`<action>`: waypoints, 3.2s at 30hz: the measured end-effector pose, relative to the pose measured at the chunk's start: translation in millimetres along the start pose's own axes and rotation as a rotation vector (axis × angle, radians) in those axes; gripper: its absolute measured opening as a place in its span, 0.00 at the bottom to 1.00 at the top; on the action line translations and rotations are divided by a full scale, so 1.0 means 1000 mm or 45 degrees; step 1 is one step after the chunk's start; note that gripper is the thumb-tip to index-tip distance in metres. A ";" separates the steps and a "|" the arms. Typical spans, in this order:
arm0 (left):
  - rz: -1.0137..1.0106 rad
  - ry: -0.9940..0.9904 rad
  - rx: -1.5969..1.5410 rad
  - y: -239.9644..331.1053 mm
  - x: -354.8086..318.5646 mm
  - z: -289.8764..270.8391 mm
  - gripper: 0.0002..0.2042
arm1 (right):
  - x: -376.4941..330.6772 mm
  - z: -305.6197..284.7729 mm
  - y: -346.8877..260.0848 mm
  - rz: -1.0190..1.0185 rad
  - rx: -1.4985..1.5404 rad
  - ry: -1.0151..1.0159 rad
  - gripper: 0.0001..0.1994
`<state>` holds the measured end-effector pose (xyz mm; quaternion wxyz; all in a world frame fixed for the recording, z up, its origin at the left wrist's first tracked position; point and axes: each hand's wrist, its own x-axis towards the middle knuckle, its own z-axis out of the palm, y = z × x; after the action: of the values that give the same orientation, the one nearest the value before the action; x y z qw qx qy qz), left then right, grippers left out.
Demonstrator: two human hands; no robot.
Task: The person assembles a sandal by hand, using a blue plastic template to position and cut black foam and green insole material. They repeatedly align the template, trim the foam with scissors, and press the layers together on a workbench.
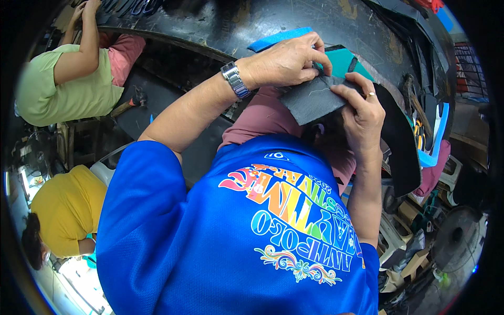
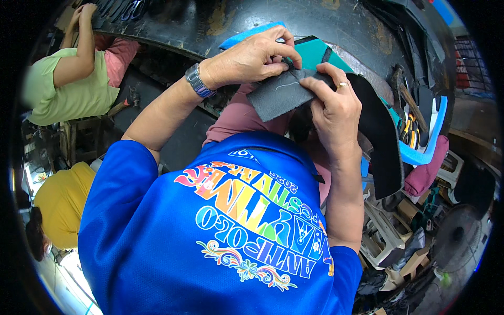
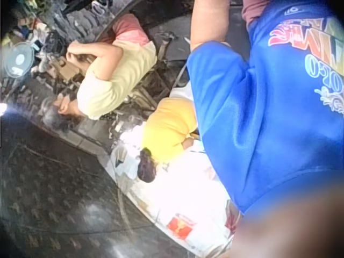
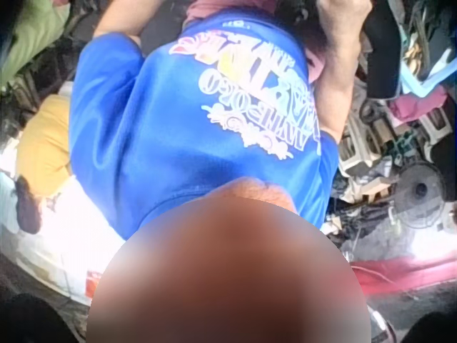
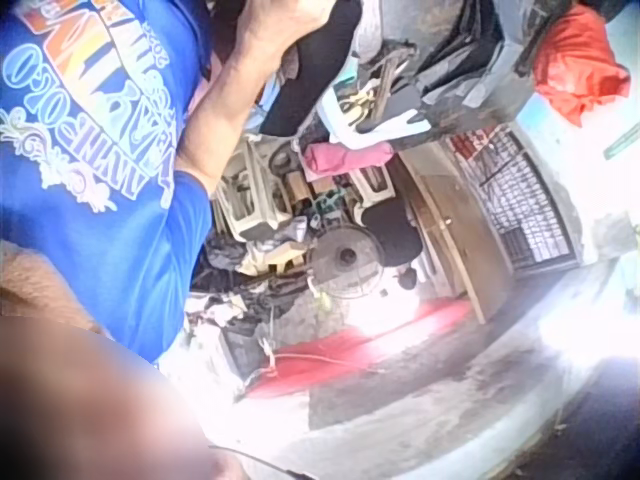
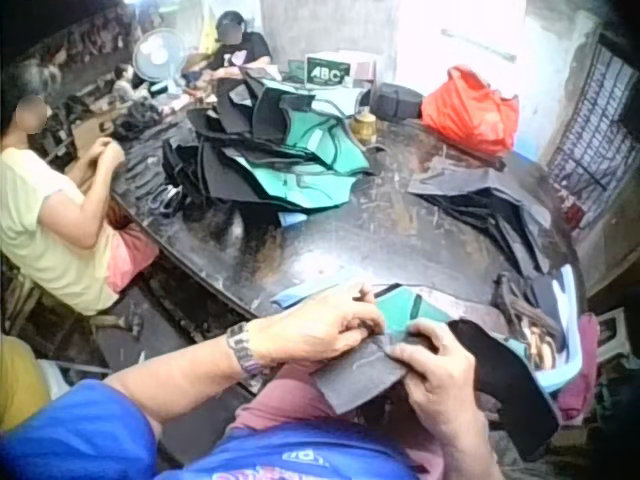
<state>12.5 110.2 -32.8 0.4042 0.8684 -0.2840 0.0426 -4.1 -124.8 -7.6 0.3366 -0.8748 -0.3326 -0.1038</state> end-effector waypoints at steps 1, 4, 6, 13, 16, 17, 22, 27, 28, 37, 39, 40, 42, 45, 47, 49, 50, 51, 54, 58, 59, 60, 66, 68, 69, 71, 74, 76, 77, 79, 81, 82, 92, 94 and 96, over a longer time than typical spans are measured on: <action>0.005 -0.007 0.012 0.000 0.000 0.000 0.12 | 0.004 -0.001 0.000 -0.001 -0.017 -0.007 0.20; -0.058 -0.098 -0.027 0.004 0.000 -0.003 0.14 | 0.019 -0.001 0.000 0.060 -0.109 -0.043 0.20; -0.086 -0.191 -0.062 0.006 -0.001 -0.009 0.20 | 0.028 0.000 0.002 0.094 -0.126 -0.084 0.17; 0.140 0.017 -0.229 0.005 -0.006 -0.003 0.44 | 0.044 0.004 0.017 0.295 -0.097 -0.179 0.13; -0.133 0.222 -0.156 0.006 0.009 0.025 0.32 | 0.043 -0.006 0.023 0.445 0.007 -0.173 0.14; -0.078 0.238 -0.125 0.004 0.014 0.031 0.30 | 0.042 -0.011 0.024 0.547 0.033 -0.188 0.14; 0.026 0.111 -0.080 -0.004 0.033 0.039 0.25 | 0.037 -0.031 0.031 0.559 0.180 -0.335 0.18; 0.028 0.039 -0.165 -0.003 0.036 0.033 0.22 | 0.042 -0.029 0.042 0.763 0.071 -0.469 0.18; 0.078 0.070 -0.142 -0.003 0.037 0.033 0.22 | 0.043 -0.028 0.043 0.730 0.053 -0.455 0.18; -0.035 0.271 -0.043 0.000 0.032 0.041 0.19 | 0.050 -0.028 0.044 0.675 -0.099 -0.520 0.18; -0.069 0.345 -0.024 0.001 0.030 0.041 0.16 | 0.051 -0.028 0.044 0.687 -0.063 -0.536 0.18; -0.073 0.362 0.015 0.002 0.030 0.041 0.15 | 0.051 -0.028 0.044 0.686 -0.079 -0.519 0.18; -0.156 0.343 0.009 0.003 0.032 0.039 0.14 | 0.048 -0.026 0.044 0.643 -0.110 -0.481 0.19; -0.292 0.271 -0.048 0.004 0.039 0.035 0.14 | 0.044 -0.022 0.044 0.554 -0.158 -0.415 0.20; -0.292 0.261 0.016 0.007 0.043 0.032 0.15 | 0.046 -0.020 0.043 0.554 -0.214 -0.402 0.21; -0.326 0.205 0.086 0.010 0.048 0.030 0.16 | 0.050 -0.019 0.041 0.642 -0.266 -0.440 0.21; -0.356 0.179 0.130 0.011 0.050 0.029 0.17 | 0.052 -0.019 0.040 0.685 -0.298 -0.465 0.22; -0.378 0.182 0.157 0.013 0.051 0.028 0.18 | 0.053 -0.018 0.036 0.662 -0.362 -0.409 0.23; -0.428 0.201 0.181 0.017 0.056 0.025 0.20 | 0.040 -0.010 0.021 0.552 -0.586 -0.084 0.27; -0.449 0.170 0.206 0.017 0.056 0.027 0.22 | 0.006 0.013 0.000 0.096 -0.480 0.343 0.26; -0.423 0.210 0.237 0.017 0.055 0.028 0.22 | -0.001 0.019 -0.002 0.079 -0.483 0.240 0.22; -0.396 0.221 0.270 0.016 0.055 0.028 0.23 | -0.006 0.024 -0.003 0.051 -0.558 0.222 0.21; -0.436 0.261 0.140 0.005 0.056 0.024 0.22 | -0.012 0.024 0.009 0.076 -0.541 0.118 0.16; -0.460 0.284 0.110 0.003 0.057 0.023 0.20 | -0.012 0.022 0.009 0.067 -0.484 0.125 0.15; -0.454 0.305 0.094 0.003 0.056 0.023 0.19 | -0.012 0.021 0.008 0.081 -0.477 0.121 0.15; -0.468 0.312 0.038 0.003 0.056 0.024 0.19 | -0.011 0.020 0.006 0.105 -0.477 0.112 0.15; -0.518 0.281 -0.041 0.002 0.057 0.024 0.19 | -0.010 0.019 0.004 0.093 -0.549 0.046 0.15; -0.538 0.266 -0.049 0.001 0.057 0.024 0.19 | -0.010 0.019 0.003 0.065 -0.573 0.044 0.15; -0.537 0.269 -0.048 0.000 0.058 0.024 0.19 | -0.011 0.019 0.003 0.043 -0.587 0.051 0.15; -0.536 0.276 -0.047 -0.003 0.058 0.025 0.20 | -0.011 0.021 0.003 0.031 -0.664 0.036 0.15; -0.489 0.302 0.045 -0.005 0.058 0.026 0.19 | -0.012 0.025 0.002 -0.007 -0.737 0.050 0.16; -0.465 0.314 0.092 -0.007 0.058 0.025 0.19 | -0.013 0.026 0.002 -0.035 -0.772 0.069 0.16; -0.423 0.120 0.093 -0.009 0.052 0.012 0.23 | -0.015 0.024 0.000 0.025 -0.674 0.031 0.17; -0.412 0.110 0.104 -0.007 0.050 0.012 0.22 | -0.014 0.024 0.001 0.014 -0.681 0.035 0.18; -0.409 0.108 0.064 -0.007 0.048 0.012 0.21 | -0.015 0.024 0.001 0.008 -0.675 0.034 0.18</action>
<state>54.4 82.8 -30.6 0.3956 0.9099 -0.1230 0.0211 -15.4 -117.1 -32.3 0.1003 -0.9321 -0.2865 -0.1978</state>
